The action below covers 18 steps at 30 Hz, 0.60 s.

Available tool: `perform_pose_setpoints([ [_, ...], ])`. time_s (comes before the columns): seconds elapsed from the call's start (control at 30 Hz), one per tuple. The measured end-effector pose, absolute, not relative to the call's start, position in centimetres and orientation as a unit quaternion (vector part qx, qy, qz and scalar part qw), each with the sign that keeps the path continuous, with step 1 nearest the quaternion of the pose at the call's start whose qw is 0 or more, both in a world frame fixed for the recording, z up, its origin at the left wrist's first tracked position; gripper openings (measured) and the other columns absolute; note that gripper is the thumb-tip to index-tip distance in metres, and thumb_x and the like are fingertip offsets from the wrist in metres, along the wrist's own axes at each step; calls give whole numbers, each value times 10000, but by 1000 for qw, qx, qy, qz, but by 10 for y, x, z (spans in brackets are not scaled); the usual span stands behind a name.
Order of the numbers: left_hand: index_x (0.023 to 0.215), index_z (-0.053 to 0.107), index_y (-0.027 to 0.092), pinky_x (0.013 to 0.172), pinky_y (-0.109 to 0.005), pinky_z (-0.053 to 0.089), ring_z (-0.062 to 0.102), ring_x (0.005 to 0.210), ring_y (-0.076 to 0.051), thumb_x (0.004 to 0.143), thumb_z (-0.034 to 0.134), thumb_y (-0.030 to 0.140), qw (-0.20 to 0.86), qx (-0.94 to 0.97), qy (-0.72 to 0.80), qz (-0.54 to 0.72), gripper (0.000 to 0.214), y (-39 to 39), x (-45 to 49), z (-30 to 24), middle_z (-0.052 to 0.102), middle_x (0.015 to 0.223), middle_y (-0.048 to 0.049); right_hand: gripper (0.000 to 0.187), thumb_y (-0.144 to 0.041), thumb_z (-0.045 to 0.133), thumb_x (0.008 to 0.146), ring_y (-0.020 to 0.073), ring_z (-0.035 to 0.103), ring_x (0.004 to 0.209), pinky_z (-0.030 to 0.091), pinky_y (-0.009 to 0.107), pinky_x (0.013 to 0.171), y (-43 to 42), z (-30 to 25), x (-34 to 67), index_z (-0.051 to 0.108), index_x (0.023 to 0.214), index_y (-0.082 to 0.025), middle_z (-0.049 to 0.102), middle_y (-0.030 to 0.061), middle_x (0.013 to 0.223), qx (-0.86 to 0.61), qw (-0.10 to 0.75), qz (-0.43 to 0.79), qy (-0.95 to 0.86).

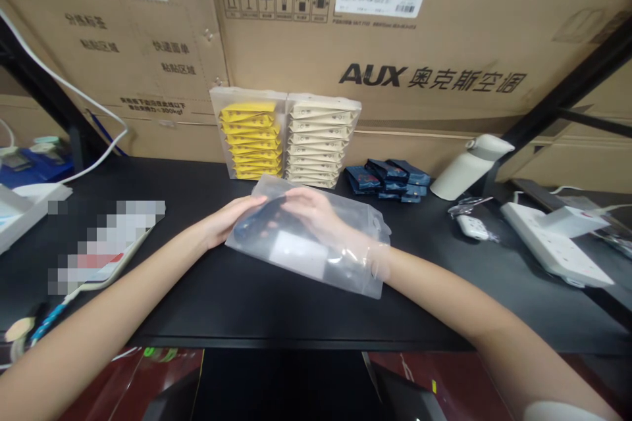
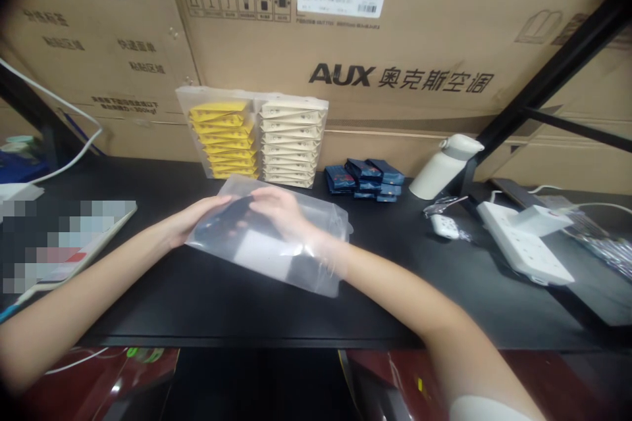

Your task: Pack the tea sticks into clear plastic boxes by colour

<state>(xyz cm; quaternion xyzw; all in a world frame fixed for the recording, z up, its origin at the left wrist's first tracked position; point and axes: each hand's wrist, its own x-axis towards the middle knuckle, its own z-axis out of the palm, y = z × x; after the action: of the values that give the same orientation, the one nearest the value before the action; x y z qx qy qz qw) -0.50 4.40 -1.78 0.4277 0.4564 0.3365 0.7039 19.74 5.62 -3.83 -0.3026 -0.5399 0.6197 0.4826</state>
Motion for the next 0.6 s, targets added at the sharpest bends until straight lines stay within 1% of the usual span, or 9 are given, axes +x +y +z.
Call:
perform_pose_setpoints([
  [0.07,1059,714,150,629,-258,588,718,713,-188,861,667,358,696,446,465,315,291,41,-4,-17,765,898,-90,316,-261,817,673,171,687,918,543,400,946,52,-41,195,669,945,-201,704,12,955,-270,474,613,-572],
  [0.13,1064,710,159,600,-243,586,705,661,-170,822,719,352,696,456,467,299,310,35,-2,-16,763,854,-65,362,-259,813,679,188,668,1024,516,423,1007,44,-43,192,637,991,-209,685,22,1044,-242,479,577,-616],
  [0.2,1071,708,170,616,-223,587,707,679,-158,776,770,351,703,461,456,292,351,31,0,-16,766,887,-52,398,-264,800,695,200,643,1093,490,431,1045,36,-43,190,612,1043,-215,652,41,1134,-245,483,497,-678],
  [0.3,1071,711,175,670,-205,589,719,752,-157,735,808,357,712,474,427,293,394,27,3,-17,765,980,-56,459,-299,767,737,224,630,1121,501,441,1024,25,-41,189,589,1155,-233,631,65,1198,-300,473,372,-740],
  [0.37,1027,720,164,663,-205,590,718,740,-158,722,817,346,718,476,414,295,369,28,4,-16,766,953,-56,511,-336,742,771,246,602,1183,479,460,1048,22,-39,189,566,1246,-263,617,68,1258,-330,463,310,-762],
  [0.43,966,722,144,643,-230,597,711,690,-167,707,818,311,725,464,410,300,323,32,2,-14,763,861,-54,602,-374,710,810,269,519,1302,414,478,1116,24,-36,192,493,1366,-297,552,65,1387,-336,434,270,-791],
  [0.5,936,715,133,615,-253,600,701,642,-175,702,797,250,722,448,420,318,274,37,-5,-10,750,783,-50,697,-408,657,858,281,396,1411,343,483,1172,29,-31,198,366,1478,-277,419,80,1524,-329,381,250,-827],
  [0.57,963,701,133,613,-263,599,704,651,-184,726,745,199,707,428,443,346,251,44,-17,-4,751,788,-58,690,-407,576,915,273,312,1459,304,472,1195,34,-26,209,301,1519,-216,317,111,1580,-323,324,237,-857],
  [0.6,987,690,134,626,-266,599,712,685,-190,749,713,189,699,417,457,359,245,48,-24,-1,758,826,-70,631,-389,537,938,267,312,1459,299,463,1197,37,-25,217,340,1502,-188,319,126,1577,-318,304,224,-870],
])
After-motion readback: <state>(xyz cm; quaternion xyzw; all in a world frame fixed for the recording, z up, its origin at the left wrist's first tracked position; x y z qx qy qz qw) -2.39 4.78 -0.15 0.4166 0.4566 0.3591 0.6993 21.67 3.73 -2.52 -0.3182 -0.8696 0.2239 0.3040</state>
